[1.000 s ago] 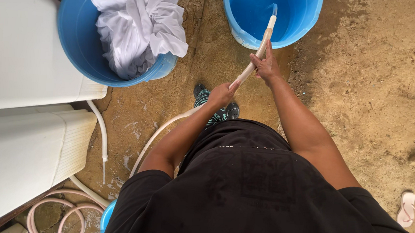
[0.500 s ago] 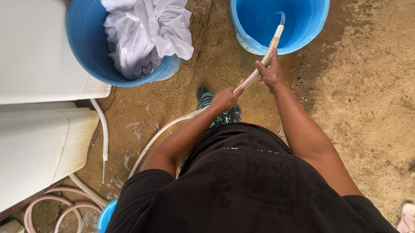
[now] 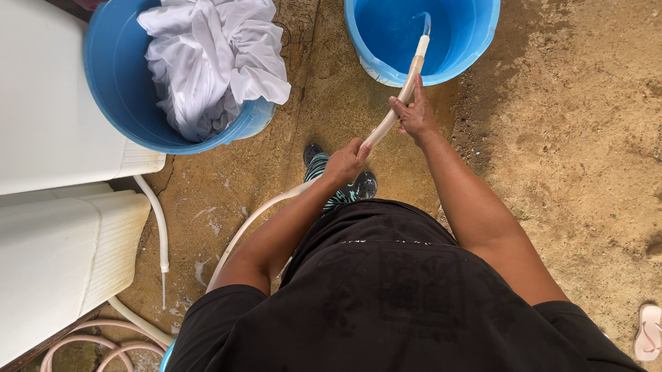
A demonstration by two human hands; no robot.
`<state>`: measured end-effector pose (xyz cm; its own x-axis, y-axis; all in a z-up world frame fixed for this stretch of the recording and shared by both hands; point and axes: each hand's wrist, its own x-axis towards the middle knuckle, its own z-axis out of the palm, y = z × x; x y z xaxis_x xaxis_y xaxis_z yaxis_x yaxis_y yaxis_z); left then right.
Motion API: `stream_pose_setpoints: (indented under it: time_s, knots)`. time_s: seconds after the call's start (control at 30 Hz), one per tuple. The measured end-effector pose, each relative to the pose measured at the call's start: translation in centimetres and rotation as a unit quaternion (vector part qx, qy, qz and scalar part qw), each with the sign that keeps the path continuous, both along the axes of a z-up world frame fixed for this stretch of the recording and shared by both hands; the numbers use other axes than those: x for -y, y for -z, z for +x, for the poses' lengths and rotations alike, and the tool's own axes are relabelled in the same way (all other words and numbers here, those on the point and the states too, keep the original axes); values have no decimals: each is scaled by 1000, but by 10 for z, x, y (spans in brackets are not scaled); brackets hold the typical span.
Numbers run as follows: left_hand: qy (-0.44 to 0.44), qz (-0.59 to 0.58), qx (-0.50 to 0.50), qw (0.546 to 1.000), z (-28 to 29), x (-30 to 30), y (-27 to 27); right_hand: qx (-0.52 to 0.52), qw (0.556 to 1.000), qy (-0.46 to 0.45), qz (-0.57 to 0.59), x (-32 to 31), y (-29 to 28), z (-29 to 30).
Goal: The person fills a bucket with water using a hose, then pours a liquid from a plastic jug into the water.
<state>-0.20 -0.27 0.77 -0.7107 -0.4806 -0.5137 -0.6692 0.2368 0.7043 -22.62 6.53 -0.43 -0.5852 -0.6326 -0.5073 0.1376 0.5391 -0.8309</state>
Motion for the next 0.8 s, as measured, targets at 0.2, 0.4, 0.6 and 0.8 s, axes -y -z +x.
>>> stream_pose_setpoints:
  time_s: [0.2, 0.4, 0.6, 0.8]
  knots:
    - [13, -9, 28, 999, -4, -2, -4, 16, 1000, 2, 13, -3, 1, -1]
    - [20, 16, 41, 999, -7, -3, -8, 12, 1000, 3, 25, -8, 11, -4]
    - [23, 5, 32, 999, -8, -2, -4, 9, 1000, 5, 29, -6, 6, -4]
    - [21, 13, 40, 999, -8, -1, -3, 19, 999, 14, 30, -6, 8, -2]
